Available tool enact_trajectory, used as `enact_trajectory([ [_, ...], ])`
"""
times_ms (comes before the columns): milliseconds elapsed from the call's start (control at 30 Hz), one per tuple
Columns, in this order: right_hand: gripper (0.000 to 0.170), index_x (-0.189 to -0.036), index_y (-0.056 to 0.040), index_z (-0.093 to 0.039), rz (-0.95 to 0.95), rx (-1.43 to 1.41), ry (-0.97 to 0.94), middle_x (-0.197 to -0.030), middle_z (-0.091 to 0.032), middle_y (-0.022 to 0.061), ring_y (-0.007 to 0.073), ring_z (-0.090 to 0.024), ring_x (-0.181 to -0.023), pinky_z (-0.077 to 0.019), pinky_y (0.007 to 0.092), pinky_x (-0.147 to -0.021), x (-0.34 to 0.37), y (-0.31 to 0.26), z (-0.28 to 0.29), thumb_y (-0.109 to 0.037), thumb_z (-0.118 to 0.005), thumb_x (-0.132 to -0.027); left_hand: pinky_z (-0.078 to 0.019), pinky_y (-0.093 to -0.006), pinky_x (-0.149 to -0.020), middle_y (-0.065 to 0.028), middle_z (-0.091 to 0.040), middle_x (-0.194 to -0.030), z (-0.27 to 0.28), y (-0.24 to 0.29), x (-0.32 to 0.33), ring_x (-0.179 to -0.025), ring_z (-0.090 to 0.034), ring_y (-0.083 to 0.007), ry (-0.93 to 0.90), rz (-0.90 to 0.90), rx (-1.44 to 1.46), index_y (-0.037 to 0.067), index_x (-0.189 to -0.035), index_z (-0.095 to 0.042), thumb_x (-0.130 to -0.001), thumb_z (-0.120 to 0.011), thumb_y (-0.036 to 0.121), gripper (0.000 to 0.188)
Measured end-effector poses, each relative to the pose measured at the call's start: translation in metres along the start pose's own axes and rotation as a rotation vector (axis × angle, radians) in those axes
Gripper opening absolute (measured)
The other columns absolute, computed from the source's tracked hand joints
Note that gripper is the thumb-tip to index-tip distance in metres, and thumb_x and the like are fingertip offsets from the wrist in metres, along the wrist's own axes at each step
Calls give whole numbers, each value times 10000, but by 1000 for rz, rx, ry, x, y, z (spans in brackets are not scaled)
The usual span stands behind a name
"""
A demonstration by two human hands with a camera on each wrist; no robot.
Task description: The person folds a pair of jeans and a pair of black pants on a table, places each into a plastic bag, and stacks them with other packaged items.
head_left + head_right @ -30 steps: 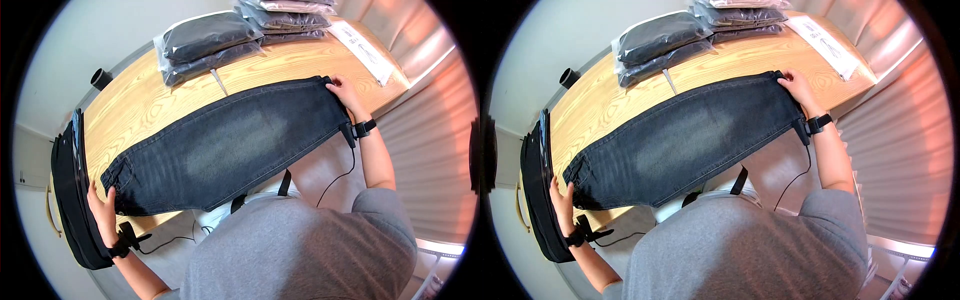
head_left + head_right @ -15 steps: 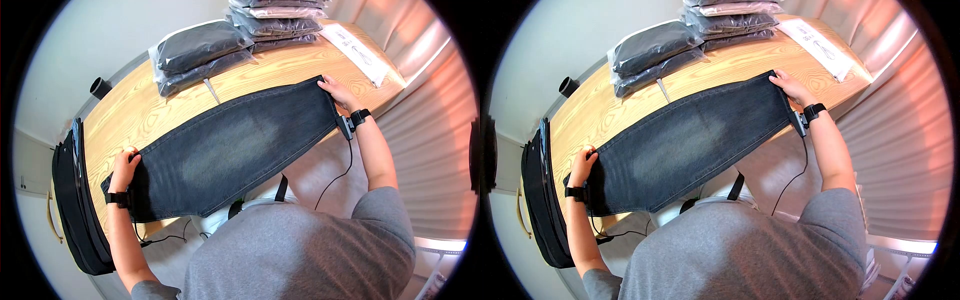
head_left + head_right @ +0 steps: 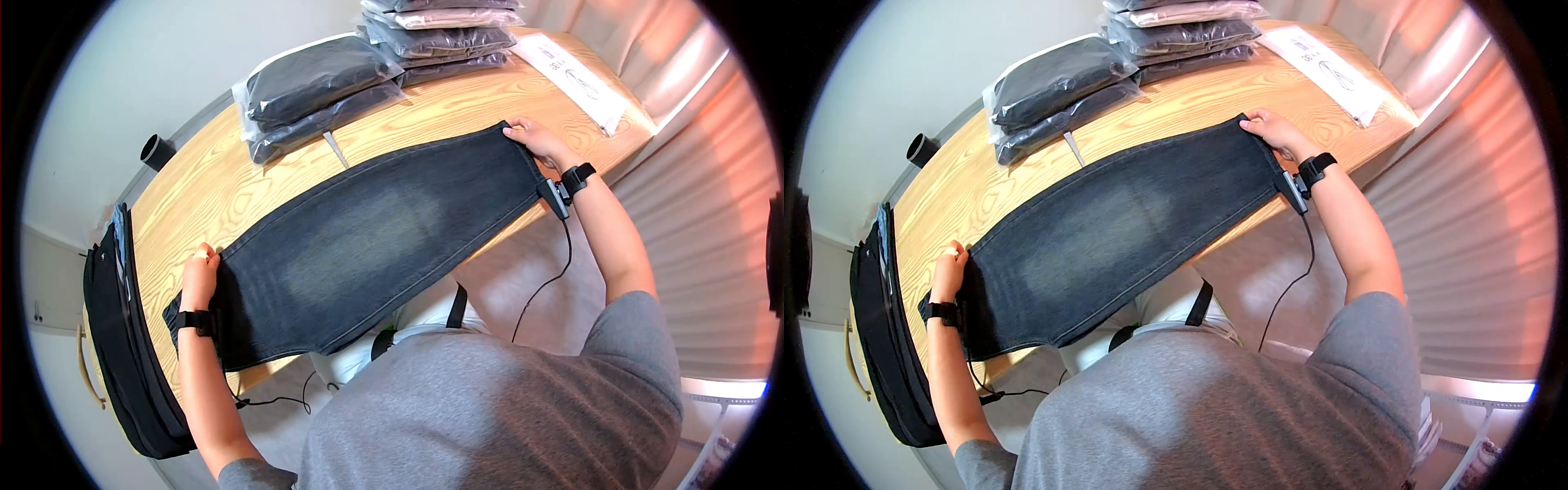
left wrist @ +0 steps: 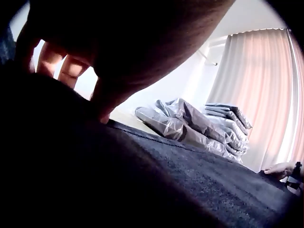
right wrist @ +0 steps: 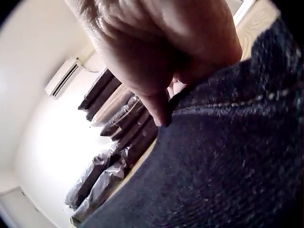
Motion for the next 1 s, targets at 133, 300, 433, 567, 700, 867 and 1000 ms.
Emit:
enact_trajectory([
  [133,341,-1123,-57,-546,-53,-60,45,-966,-602,50,113,-569,-863,-470,261,-752,31,-4,7,-331,-577,-923,-457,-449,-692,-226,-622,-815,-2,-7,-4,-813,-594,-402,-52,3,42,30,-890,-543,-856,-591,139,124],
  [300,435,-777,-14,-646,-138,262,223,-618,-583,61,148,-556,-502,-461,281,-469,71,24,10,-441,-612,-851,-452,-442,-713,-229,-614,-828,-1,-1,-3,-816,-585,-402,-38,-20,-39,21,-913,-528,-871,-561,129,121],
  [433,565,-748,15,-638,-222,239,209,-587,-564,87,157,-534,-489,-429,289,-450,84,23,-3,-544,-607,-826,-454,-436,-735,-245,-613,-869,-3,-1,-4,-842,-583,-409,-45,4,-75,0,-921,-526,-880,-538,119,126],
  [567,520,-881,22,-651,-146,87,183,-646,-596,86,152,-548,-546,-412,278,-469,81,17,-20,-496,-624,-841,-457,-437,-734,-247,-615,-888,-5,-6,-5,-843,-583,-413,-38,-21,-54,0,-928,-530,-885,-534,125,132],
  [700,460,-952,44,-635,6,-147,221,-730,-636,79,159,-575,-622,-452,299,-559,93,-5,-28,-398,-679,-833,-453,-477,-736,-257,-591,-899,-12,-18,-8,-853,-566,-435,-35,-23,-69,46,-949,-548,-886,-552,161,130],
  [867,419,-870,31,-586,115,325,540,-725,-622,149,220,-586,-637,-464,340,-623,66,42,-8,-348,-739,-778,-453,-481,-760,-250,-589,-911,-12,-10,-8,-878,-565,-427,-49,33,-129,61,-975,-549,-896,-541,177,141],
  [1000,405,-780,4,-575,82,430,637,-697,-609,146,226,-589,-669,-457,328,-614,71,41,-15,-370,-732,-778,-451,-481,-767,-246,-590,-911,-16,-16,-10,-880,-564,-424,-23,26,-144,64,-979,-548,-903,-530,189,147],
])
Point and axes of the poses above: each hand's wrist, its own x-axis away from the middle knuckle, its own z-axis out of the back of the hand, y = z × x, the point moved 1 cm from there along -x, towards the middle knuckle
